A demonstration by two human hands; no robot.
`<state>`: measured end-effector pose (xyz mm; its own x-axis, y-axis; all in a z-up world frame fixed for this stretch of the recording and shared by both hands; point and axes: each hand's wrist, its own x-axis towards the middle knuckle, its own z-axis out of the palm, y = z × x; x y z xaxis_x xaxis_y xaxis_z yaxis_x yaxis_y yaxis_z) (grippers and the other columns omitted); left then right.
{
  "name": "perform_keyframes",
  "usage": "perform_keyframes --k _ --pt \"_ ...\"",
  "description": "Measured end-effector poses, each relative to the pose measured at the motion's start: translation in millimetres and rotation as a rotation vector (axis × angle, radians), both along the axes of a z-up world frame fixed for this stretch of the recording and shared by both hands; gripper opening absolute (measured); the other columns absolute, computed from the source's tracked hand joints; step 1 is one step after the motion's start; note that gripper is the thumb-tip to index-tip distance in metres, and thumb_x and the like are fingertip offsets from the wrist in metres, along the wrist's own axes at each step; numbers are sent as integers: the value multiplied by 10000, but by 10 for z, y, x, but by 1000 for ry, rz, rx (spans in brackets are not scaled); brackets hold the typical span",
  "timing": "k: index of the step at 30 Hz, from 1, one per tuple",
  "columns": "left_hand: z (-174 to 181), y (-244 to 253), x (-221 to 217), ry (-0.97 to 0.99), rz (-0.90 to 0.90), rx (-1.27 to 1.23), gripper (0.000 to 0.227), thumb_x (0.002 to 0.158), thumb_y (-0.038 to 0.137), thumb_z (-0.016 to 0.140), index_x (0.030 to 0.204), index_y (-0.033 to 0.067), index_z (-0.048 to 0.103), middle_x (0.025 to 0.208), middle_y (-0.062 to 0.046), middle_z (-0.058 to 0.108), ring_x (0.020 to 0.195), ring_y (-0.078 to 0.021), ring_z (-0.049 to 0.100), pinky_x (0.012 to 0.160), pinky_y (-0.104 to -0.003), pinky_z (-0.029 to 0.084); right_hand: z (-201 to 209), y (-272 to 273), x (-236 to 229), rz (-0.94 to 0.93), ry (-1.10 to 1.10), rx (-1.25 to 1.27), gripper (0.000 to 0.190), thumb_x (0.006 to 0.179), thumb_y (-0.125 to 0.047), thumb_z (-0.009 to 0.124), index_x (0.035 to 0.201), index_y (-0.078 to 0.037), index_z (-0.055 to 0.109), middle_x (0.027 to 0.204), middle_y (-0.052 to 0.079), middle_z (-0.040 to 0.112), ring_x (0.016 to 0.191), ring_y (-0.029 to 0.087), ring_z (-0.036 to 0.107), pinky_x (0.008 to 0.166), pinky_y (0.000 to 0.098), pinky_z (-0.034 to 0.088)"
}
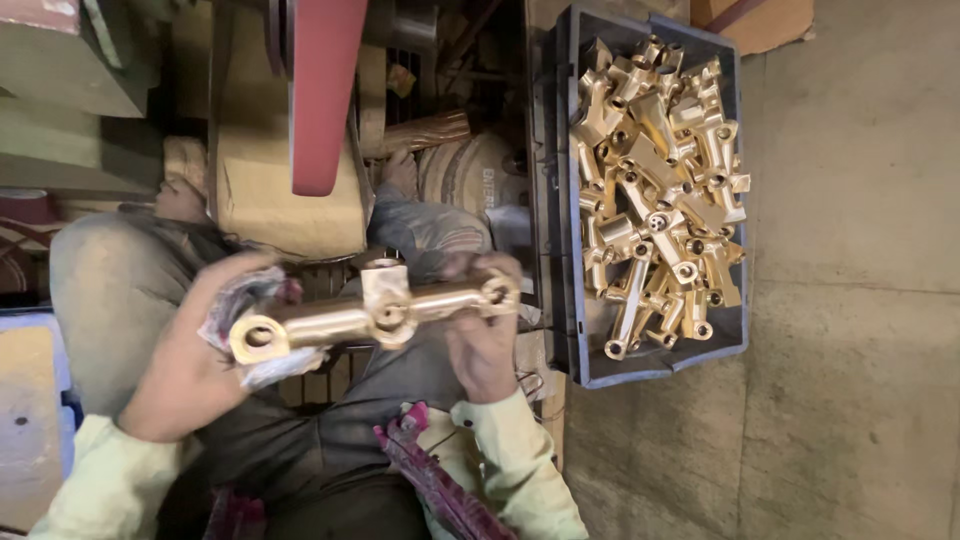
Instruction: The person sits on the floor and uses a belt grinder to smooth and polish brass-colored metal parts. They hold each part with a cloth, rotate it against the moving belt, and place finished pieces into a nearby crate.
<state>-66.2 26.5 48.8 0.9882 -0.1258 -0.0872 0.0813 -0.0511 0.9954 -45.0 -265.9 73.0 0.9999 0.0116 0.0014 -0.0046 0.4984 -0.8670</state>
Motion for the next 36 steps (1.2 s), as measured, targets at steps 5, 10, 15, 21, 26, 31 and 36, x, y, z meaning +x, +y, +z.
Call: perform_keyframes --k 5,10,15,21,26,31,36 --pt "-151 83 450 -283 22 270 635 648 132 912 1222 72 647 1249 -135 621 1284 -307 596 1085 -363 478 -373 -199 350 147 -203 -976 609 712 -266 954 1205 -71 654 1182 87 648 1112 236 663 1010 372 541" --pt "-317 128 841 -242 72 386 554 710 -78 728 1240 50 626 1168 -166 595 1152 -359 606 999 -403 486 -776 -120 824 135 -251 -1219 573 679 -269 954 1150 -74 692 1217 90 635 1148 253 659 990 366 562" --pt "-466 95 998 -235 89 351 526 734 -61 769 1222 35 597 1159 -173 601 1131 -363 606 981 -403 474 -915 -63 1126 238 -181 -1117 532 726 -242 931 1153 -58 672 1168 90 665 1099 246 688 951 360 566" --pt "-714 110 1049 -46 41 261 538 703 -105 686 1217 9 577 1176 -149 654 1140 -262 656 1015 -335 482 -1027 -126 1269 340 -65 -1133 541 683 -260 954 1086 -40 668 1043 76 701 964 205 702 859 338 562" --pt "-826 132 1104 250 -4 222 544 713 -147 626 1234 -7 559 1045 -120 689 1004 -198 675 879 -304 519 -1058 -136 1357 479 142 -1022 514 714 -299 937 1050 -25 662 901 26 681 834 126 636 759 291 541" --pt "-913 120 1218 509 1 50 447 787 -132 628 1212 -1 586 999 -112 694 859 -190 649 733 -331 510 -1060 -144 1529 615 514 -879 402 795 -311 899 934 0 685 773 10 583 671 124 535 582 292 431" --pt "-971 91 1185 525 40 37 412 815 -123 615 1204 9 593 1016 -113 690 864 -202 641 756 -334 508 -1088 -129 1504 567 414 -878 394 782 -291 903 969 -26 679 788 7 605 681 120 540 585 288 439"
